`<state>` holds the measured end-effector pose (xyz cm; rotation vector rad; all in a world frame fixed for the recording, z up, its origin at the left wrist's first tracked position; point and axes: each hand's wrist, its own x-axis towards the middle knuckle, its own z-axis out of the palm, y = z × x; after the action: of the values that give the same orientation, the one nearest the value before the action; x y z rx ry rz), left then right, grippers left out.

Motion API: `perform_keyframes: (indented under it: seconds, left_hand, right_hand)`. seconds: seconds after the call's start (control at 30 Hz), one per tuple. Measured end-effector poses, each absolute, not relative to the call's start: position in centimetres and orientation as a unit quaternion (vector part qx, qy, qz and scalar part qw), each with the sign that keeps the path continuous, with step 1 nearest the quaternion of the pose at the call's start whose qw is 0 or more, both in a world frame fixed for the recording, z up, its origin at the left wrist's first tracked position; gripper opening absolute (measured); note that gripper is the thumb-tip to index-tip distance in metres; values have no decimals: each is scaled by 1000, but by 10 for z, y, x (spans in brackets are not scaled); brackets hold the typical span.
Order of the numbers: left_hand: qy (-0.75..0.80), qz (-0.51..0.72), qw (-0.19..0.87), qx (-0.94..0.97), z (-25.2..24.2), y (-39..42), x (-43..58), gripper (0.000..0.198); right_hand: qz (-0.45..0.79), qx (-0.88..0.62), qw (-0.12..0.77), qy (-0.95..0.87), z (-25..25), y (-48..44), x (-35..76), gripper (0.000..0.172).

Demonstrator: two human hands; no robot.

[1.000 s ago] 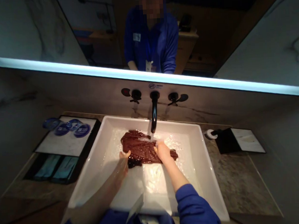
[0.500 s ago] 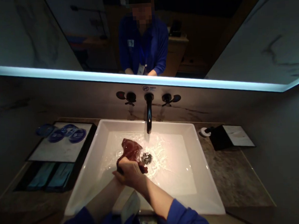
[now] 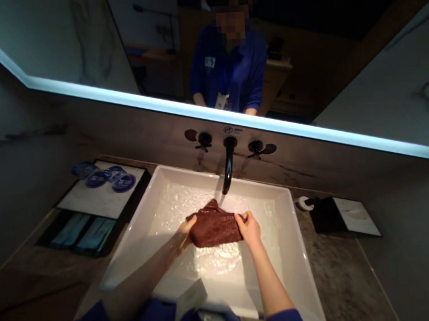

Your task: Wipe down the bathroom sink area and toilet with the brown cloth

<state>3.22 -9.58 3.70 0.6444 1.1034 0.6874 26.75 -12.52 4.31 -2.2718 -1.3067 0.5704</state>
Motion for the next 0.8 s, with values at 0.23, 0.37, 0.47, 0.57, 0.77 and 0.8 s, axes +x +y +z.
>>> perform_keyframes:
  seconds: [0.23, 0.37, 0.47, 0.57, 0.77, 0.8]
  left_hand:
    - [576, 222, 581, 530, 31, -84, -54, 38]
    - [563, 168, 483, 649, 24, -77, -68, 41]
    - [576, 123, 422, 689, 15, -65, -53, 54]
    - [573, 76, 401, 710, 11, -51, -37, 36]
    - [554, 4, 358, 751, 21, -46, -37, 21]
    - [550, 0, 352, 758, 22, -48, -36, 21]
  right_hand:
    - [331, -785, 85, -517, 51, -186, 335, 33]
    - [251, -789, -129, -545, 48, -173, 312, 34]
    - [215, -782, -60, -582, 37, -145, 277, 48]
    - [229, -748, -40, -621, 24, -120, 255, 38]
    - [203, -796, -33, -569, 13, -102, 268, 33]
    - [204, -799, -21, -565, 13, -101, 270, 33]
